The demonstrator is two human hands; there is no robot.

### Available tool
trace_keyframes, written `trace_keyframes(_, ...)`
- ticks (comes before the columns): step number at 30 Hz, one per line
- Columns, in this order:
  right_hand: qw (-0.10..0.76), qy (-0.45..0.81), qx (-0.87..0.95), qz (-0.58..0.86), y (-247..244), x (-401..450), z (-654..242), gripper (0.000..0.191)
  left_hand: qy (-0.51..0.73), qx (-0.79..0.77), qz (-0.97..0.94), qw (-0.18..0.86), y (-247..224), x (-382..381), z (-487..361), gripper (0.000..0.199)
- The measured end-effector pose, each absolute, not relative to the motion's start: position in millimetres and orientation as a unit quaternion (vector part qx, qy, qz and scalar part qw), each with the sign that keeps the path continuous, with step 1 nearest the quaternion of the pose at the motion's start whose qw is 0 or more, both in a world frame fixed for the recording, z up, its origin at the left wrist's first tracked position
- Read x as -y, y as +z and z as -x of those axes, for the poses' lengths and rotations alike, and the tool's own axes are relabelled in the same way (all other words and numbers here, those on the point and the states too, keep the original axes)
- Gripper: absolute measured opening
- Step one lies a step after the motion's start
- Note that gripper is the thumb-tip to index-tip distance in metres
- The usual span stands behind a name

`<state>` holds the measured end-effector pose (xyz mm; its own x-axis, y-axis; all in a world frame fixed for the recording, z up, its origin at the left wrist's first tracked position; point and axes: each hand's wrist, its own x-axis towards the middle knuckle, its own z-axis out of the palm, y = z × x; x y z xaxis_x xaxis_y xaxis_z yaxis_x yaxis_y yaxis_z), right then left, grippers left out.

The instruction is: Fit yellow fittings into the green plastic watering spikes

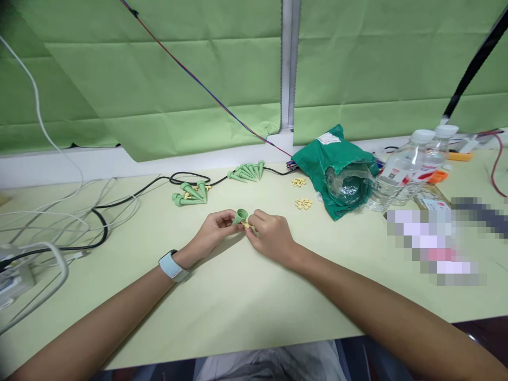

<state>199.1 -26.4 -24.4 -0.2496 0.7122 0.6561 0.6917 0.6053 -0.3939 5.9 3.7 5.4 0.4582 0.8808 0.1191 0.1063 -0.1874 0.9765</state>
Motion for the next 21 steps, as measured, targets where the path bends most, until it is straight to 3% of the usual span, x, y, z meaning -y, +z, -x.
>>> trace_keyframes(3, 0.419, 0.093, 0.789, 0.440, -22.3, 25.0, -200.4, 0.011, 0.369, -0.359, -0.682, 0.519, 6.5, -3.6, -5.2, 0.015)
trace_keyframes(9, 0.403, 0.240, 0.794, 0.386, -20.2, 17.8, -204.2, 0.026, 0.364, -0.360, -0.681, 0.523, 7.2, -3.6, -4.1, 0.017)
trace_keyframes(13, 0.423, 0.242, 0.789, 0.373, -21.8, 18.6, -203.8, 0.023, 0.352, -0.361, -0.684, 0.528, 8.5, -2.9, -3.8, 0.019)
trace_keyframes(18, 0.439, 0.146, 0.784, 0.414, -22.9, 24.6, -201.1, 0.021, 0.338, -0.364, -0.689, 0.528, 7.5, -3.4, -3.4, 0.020)
trace_keyframes(21, 0.429, 0.173, 0.781, 0.419, -21.5, 24.0, -201.3, 0.014, 0.338, -0.362, -0.696, 0.520, 8.0, -3.4, -3.4, 0.020)
